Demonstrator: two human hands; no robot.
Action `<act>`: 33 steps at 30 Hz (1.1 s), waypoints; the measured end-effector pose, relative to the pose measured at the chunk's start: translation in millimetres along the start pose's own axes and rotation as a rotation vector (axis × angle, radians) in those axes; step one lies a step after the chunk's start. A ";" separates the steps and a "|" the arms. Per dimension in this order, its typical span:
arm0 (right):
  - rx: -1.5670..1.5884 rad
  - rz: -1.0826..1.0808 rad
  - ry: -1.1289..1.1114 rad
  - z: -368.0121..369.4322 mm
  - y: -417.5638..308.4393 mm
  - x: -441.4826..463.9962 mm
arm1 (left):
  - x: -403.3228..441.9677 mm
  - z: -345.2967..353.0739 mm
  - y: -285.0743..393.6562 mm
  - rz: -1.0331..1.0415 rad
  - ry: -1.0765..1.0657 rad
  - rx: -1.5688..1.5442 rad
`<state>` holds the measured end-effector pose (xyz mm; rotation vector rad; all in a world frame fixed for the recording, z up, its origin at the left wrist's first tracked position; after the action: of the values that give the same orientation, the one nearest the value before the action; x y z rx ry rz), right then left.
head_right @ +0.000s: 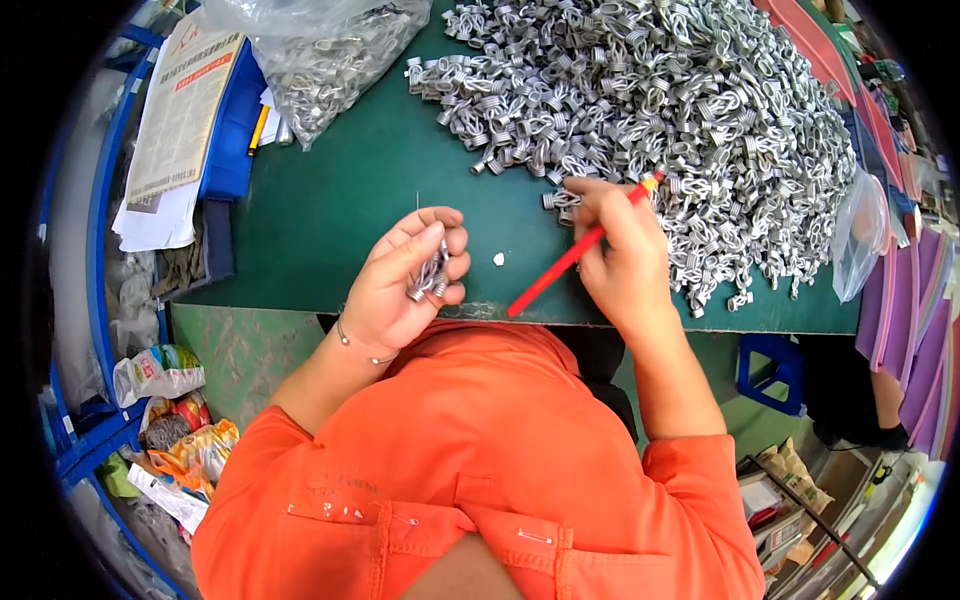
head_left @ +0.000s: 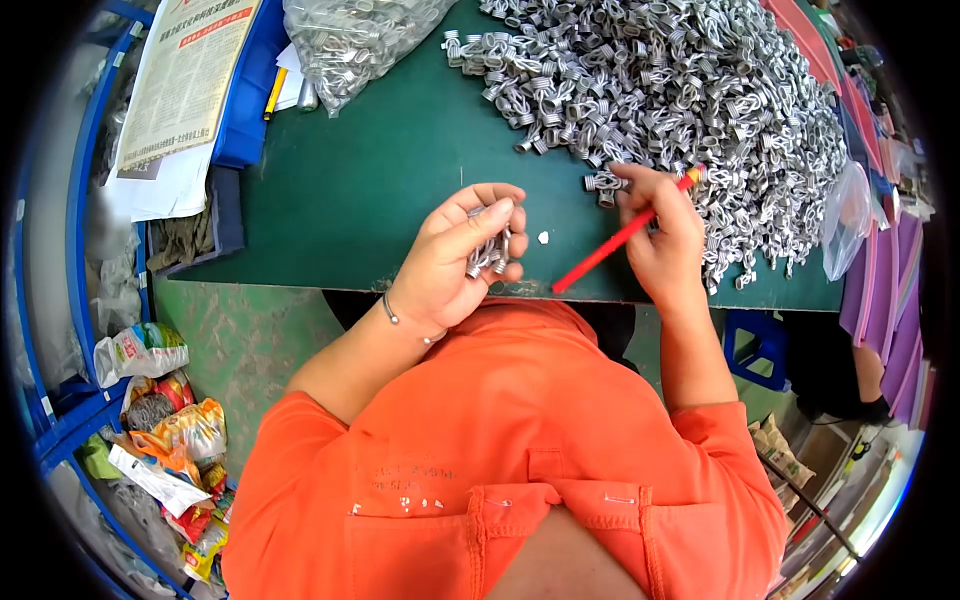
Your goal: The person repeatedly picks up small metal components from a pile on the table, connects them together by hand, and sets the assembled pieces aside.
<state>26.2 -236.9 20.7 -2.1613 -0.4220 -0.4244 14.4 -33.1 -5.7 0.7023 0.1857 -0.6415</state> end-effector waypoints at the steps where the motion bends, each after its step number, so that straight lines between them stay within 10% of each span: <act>1: -0.042 -0.031 -0.088 1.1 0.0 5.3 | 0.3 -0.7 0.7 0.008 0.003 0.033; 15: -0.320 -0.165 -0.279 14.4 -9.0 22.4 | -3.0 5.0 -0.2 0.094 0.067 0.371; 20: 0.555 -0.099 -0.032 21.8 -14.4 9.1 | -0.2 7.4 -1.4 0.037 0.062 0.367; 25: 0.583 -0.150 -0.075 26.8 -14.4 -3.3 | -1.1 5.6 0.1 0.091 0.050 0.459; 33: 1.207 0.408 -0.083 37.0 -3.7 -21.1 | -8.8 13.7 5.4 0.405 0.103 0.843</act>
<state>11.4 -207.9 -7.0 -1.0294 -0.1749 0.1571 10.0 -34.6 10.8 1.5397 -0.1500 -0.2706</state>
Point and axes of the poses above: each hand's wrist, its own x-axis towards the middle knuckle, its own z-axis out of the palm, y = z × x, the point moved 2 cm from there along x, towards the middle knuckle, and after that the axes turned 8 degrees about x, right-handed, at the moved point
